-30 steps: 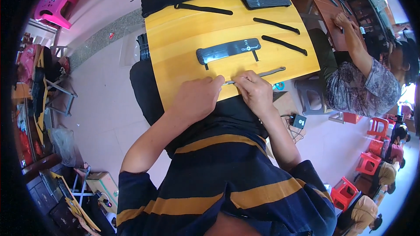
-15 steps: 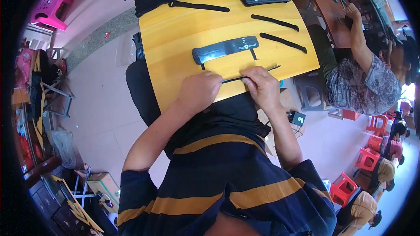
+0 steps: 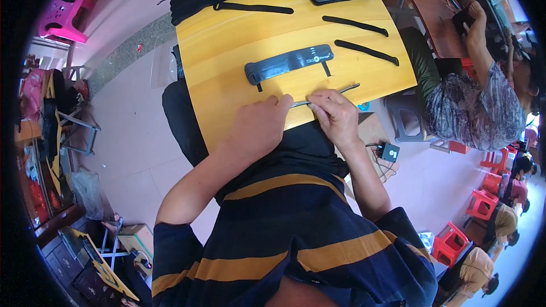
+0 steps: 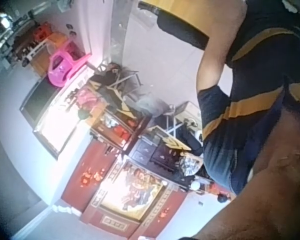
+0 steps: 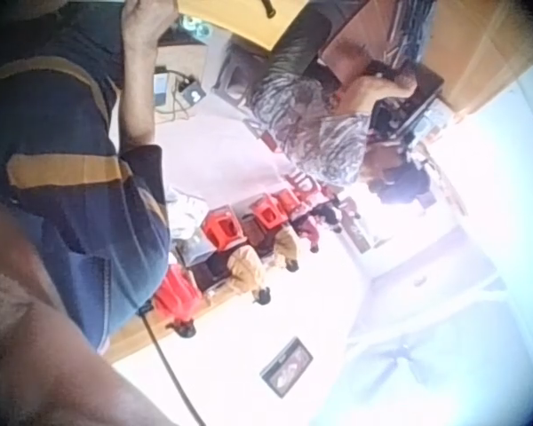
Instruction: Assembling black straps with plastic components at a workshop table using a hand tool.
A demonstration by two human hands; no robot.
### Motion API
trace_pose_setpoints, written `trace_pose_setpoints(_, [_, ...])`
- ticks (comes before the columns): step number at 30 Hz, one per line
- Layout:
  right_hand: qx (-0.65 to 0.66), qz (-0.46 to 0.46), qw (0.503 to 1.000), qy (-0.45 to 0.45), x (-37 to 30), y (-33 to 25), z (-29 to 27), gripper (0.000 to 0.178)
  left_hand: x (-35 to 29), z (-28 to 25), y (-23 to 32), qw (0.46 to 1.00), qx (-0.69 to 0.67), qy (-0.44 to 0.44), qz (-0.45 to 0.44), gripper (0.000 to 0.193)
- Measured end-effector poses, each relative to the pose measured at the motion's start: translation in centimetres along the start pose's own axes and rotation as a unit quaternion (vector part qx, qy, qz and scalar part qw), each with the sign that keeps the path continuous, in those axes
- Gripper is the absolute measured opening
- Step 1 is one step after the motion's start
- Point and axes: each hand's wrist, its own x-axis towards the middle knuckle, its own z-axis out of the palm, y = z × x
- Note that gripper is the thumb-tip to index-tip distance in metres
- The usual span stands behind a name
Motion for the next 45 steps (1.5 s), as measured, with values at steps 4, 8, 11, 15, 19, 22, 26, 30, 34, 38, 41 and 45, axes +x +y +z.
trace_pose_setpoints(4, [0.007, -0.010, 1.000, 0.022, 0.1, -0.2, 0.1, 0.012, 0.0, 0.8, 0.1, 1.000, 0.006, 0.009, 0.013, 0.010])
trace_pose_setpoints(8, [0.012, -0.014, 0.999, 0.031, 0.0, -0.1, 0.1, 0.011, 0.0, 1.0, 0.2, 0.998, 0.041, 0.028, 0.029, 0.014])
trace_pose_setpoints(11, [0.019, -0.005, 1.000, 0.008, 0.0, -0.3, 0.0, 0.013, 0.0, 0.9, 0.2, 0.998, 0.056, 0.029, 0.032, 0.014])
trace_pose_setpoints(15, [0.019, -0.008, 1.000, 0.010, 0.1, -0.2, 0.1, 0.012, 0.2, 1.2, 0.2, 0.997, 0.063, 0.035, 0.032, 0.013])
trace_pose_setpoints(19, [0.021, -0.010, 1.000, 0.014, 0.1, -0.3, 0.0, 0.012, 0.2, 1.4, 0.1, 0.996, 0.069, 0.044, 0.032, 0.013])
trace_pose_setpoints(22, [0.021, -0.014, 1.000, 0.019, 0.0, -0.2, 0.1, 0.012, 0.2, 1.2, 0.3, 0.995, 0.069, 0.055, 0.035, 0.012])
trace_pose_setpoints(26, [0.017, -0.019, 0.999, 0.025, 0.0, 0.0, 0.4, 0.011, 0.5, 0.9, 0.4, 0.997, 0.065, 0.036, 0.036, 0.012])
trace_pose_setpoints(30, [0.014, -0.017, 0.999, 0.024, 0.0, -0.1, 0.4, 0.010, 0.7, 1.3, 0.3, 0.996, 0.065, 0.039, 0.037, 0.013])
trace_pose_setpoints(34, [0.012, -0.027, 0.999, 0.033, 0.0, 0.1, 0.6, 0.009, 0.8, 1.5, 0.2, 0.997, 0.066, 0.035, 0.034, 0.013])
trace_pose_setpoints(38, [0.010, -0.026, 0.999, 0.040, 0.0, 0.1, 0.8, 0.007, 0.8, 1.5, 0.0, 0.996, 0.058, 0.056, 0.042, 0.013])
trace_pose_setpoints(41, [0.006, -0.023, 0.999, 0.034, 0.1, 0.0, 0.7, 0.007, 1.0, 1.5, -0.2, 0.994, 0.067, 0.066, 0.057, 0.012])
trace_pose_setpoints(45, [0.008, -0.022, 0.999, 0.037, 0.2, 0.1, 0.7, 0.007, 1.2, 1.1, 0.0, 0.993, 0.079, 0.064, 0.059, 0.012])
